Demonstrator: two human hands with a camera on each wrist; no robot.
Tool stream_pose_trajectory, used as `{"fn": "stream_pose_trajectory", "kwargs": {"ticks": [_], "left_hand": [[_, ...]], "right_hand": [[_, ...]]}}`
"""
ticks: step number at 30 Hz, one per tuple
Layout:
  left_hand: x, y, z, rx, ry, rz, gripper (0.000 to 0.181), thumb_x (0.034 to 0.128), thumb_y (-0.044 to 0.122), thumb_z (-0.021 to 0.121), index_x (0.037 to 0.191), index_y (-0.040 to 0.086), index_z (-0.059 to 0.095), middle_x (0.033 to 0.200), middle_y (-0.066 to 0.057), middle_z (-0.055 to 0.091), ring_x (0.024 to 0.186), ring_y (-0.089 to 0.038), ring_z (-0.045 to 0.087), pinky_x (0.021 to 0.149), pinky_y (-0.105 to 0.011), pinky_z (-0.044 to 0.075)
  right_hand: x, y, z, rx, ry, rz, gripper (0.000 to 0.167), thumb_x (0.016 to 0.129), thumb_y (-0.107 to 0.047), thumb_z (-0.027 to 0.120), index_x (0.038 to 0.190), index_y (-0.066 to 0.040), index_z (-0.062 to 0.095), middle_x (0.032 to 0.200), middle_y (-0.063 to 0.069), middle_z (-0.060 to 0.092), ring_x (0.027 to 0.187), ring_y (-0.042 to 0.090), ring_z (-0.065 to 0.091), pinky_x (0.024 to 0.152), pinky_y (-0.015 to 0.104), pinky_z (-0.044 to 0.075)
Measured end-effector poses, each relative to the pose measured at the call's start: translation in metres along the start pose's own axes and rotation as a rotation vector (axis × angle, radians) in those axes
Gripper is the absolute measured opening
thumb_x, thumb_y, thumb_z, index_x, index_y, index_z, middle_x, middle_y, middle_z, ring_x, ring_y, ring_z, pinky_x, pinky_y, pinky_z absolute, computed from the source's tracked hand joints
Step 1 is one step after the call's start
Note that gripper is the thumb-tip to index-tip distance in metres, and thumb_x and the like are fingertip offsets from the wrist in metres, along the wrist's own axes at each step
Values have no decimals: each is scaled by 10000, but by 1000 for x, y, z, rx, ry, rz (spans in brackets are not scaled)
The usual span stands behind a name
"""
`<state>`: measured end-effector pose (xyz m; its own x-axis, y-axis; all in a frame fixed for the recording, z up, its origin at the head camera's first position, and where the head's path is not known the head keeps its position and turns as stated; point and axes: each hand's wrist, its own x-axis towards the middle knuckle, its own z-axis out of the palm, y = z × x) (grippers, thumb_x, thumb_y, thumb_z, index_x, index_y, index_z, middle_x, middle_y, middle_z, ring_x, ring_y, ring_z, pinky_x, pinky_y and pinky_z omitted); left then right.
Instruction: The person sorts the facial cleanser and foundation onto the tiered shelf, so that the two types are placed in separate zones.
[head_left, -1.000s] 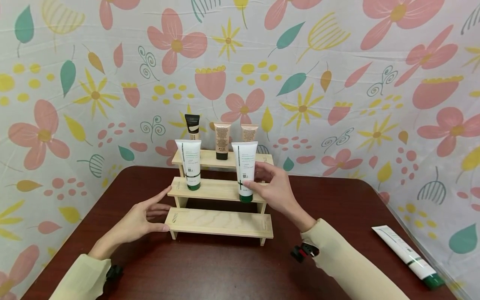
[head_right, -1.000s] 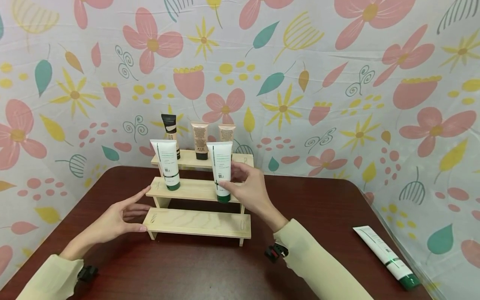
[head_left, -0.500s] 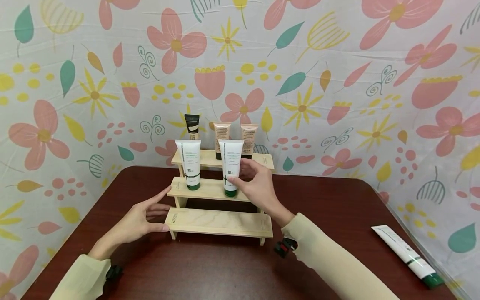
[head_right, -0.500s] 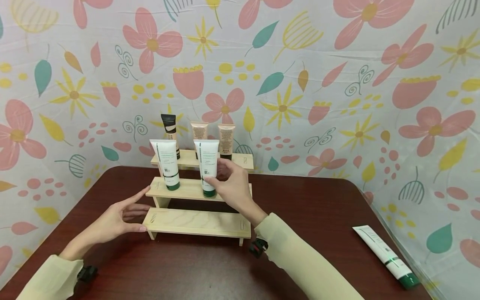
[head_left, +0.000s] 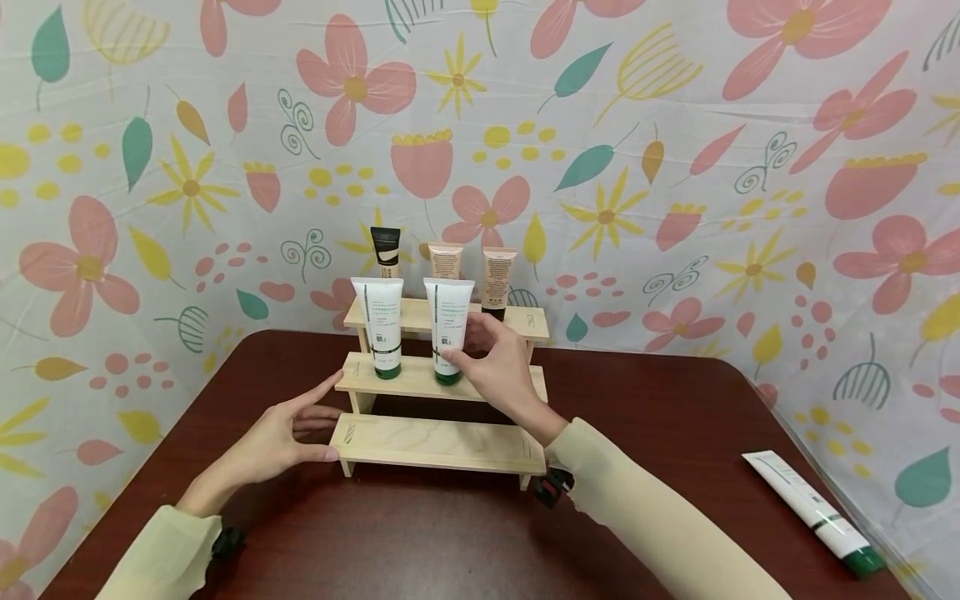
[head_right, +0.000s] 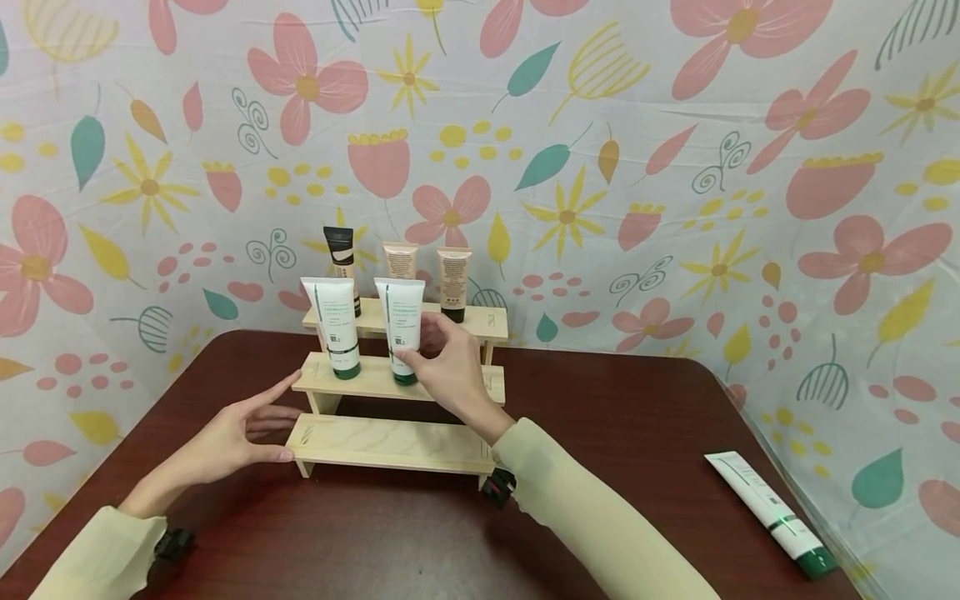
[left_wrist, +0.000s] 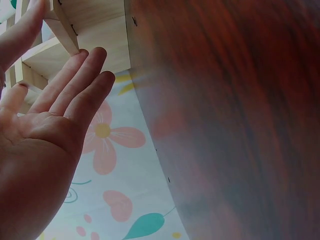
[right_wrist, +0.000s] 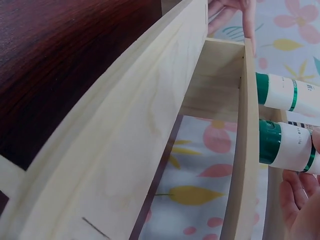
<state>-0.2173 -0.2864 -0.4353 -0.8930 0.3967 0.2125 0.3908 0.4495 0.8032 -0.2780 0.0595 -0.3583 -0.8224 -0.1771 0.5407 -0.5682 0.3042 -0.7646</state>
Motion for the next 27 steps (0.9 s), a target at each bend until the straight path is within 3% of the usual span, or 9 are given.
{"fn": "stream_pose_trajectory", "kwargs": {"ticks": [27], "left_hand": [[0,3,1,5,6,-18,1066,821,128,930,1682,232,311,1315,-250,663,1176,-416,683,976,-571,552]], "right_hand": [[3,1,9,10,-15,38,415,875,-95,883,1241,-89,686,1011,34,742,891,155,722,826,351,603]]}}
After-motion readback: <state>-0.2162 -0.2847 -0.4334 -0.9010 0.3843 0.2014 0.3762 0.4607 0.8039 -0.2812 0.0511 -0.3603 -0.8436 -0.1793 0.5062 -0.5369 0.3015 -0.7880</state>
